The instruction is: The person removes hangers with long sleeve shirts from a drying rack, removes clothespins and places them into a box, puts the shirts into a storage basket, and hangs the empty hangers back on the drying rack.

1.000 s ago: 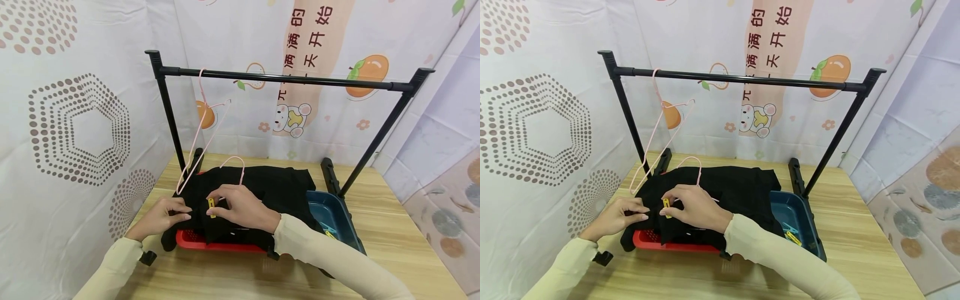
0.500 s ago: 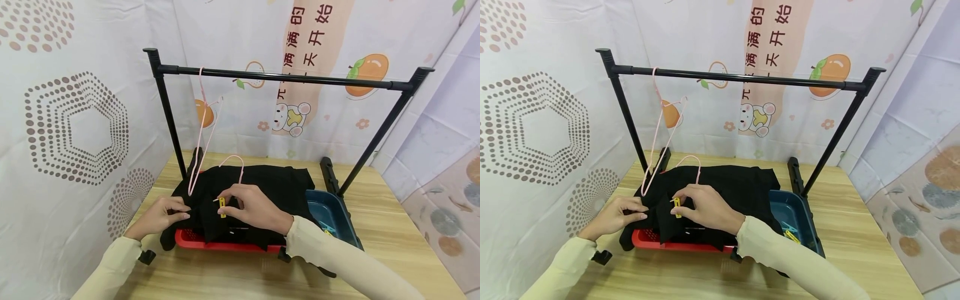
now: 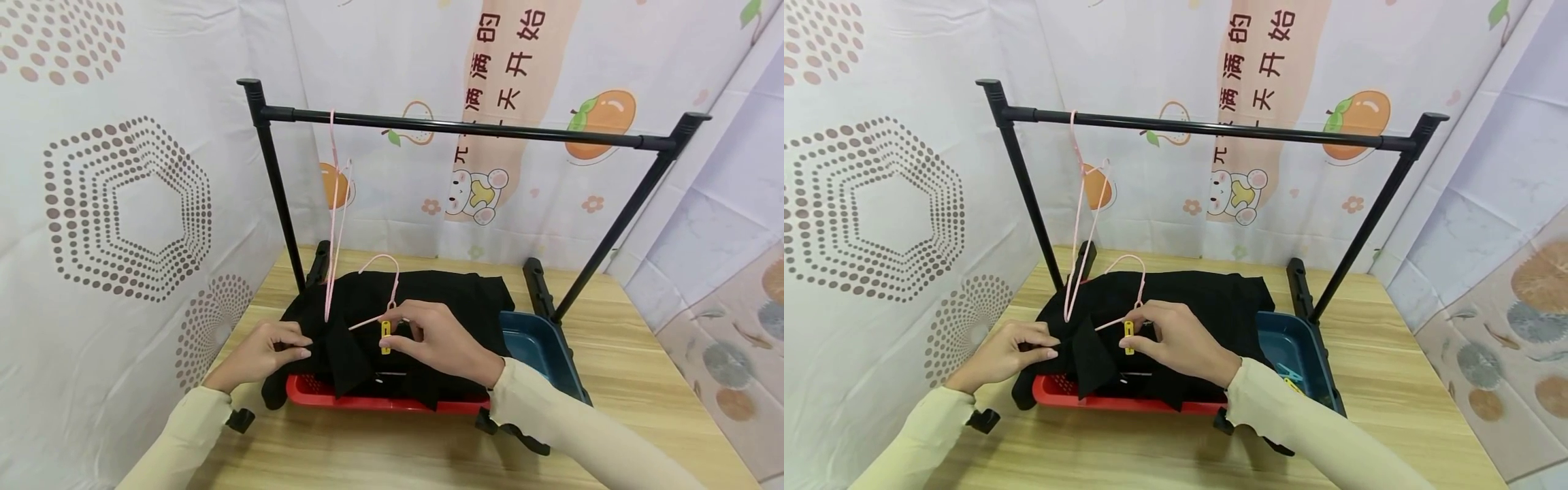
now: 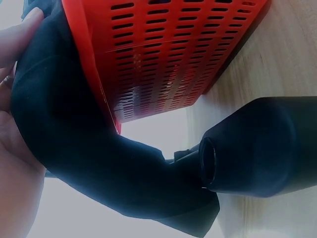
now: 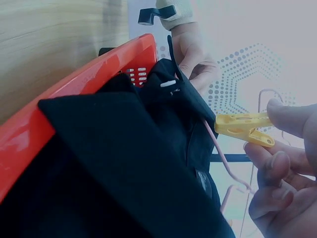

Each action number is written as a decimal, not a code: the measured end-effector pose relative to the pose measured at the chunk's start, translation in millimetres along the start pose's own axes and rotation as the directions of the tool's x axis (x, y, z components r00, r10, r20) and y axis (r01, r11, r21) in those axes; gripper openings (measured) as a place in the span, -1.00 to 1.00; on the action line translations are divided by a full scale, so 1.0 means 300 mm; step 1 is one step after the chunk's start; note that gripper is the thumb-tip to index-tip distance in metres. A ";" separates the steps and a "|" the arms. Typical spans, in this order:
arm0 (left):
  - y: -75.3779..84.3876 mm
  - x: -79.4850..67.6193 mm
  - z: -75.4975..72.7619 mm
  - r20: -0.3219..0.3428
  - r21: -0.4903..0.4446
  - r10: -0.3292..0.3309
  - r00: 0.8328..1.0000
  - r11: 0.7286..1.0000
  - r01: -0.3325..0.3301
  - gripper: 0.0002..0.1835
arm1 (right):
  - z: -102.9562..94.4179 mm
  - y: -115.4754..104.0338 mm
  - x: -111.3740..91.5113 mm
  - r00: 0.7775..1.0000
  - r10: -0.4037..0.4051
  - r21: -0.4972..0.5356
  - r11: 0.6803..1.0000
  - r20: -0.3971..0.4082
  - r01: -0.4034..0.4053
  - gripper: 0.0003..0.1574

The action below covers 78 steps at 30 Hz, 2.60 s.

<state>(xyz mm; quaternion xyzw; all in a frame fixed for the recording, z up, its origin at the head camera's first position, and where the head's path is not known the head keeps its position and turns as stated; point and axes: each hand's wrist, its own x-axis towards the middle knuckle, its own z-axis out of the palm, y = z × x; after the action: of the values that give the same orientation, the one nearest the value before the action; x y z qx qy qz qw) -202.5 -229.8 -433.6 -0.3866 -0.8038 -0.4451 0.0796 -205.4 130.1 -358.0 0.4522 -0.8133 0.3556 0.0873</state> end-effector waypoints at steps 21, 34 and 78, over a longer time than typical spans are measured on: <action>-0.017 -0.001 0.001 0.004 -0.009 -0.017 1.000 1.000 0.017 -0.76 | -0.100 0.084 -0.122 0.985 0.145 0.005 0.989 -0.097 -0.145 -0.67; -0.004 -0.002 0.003 0.002 -0.015 0.008 1.000 1.000 -0.008 -0.76 | -0.167 0.134 -0.222 0.953 0.264 -0.006 0.964 -0.148 -0.268 -0.69; 0.003 -0.002 -0.002 -0.015 -0.026 0.027 1.000 0.999 -0.027 -0.76 | -0.316 0.322 -0.563 0.826 0.470 -0.279 0.785 -0.312 -0.553 -0.62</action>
<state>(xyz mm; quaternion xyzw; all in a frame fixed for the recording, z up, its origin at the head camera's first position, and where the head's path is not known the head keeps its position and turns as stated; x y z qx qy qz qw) -201.5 -230.2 -433.0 -0.3953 -0.7920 -0.4573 0.0864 -202.3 338.7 -415.2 0.1461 -0.9408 0.2610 0.1596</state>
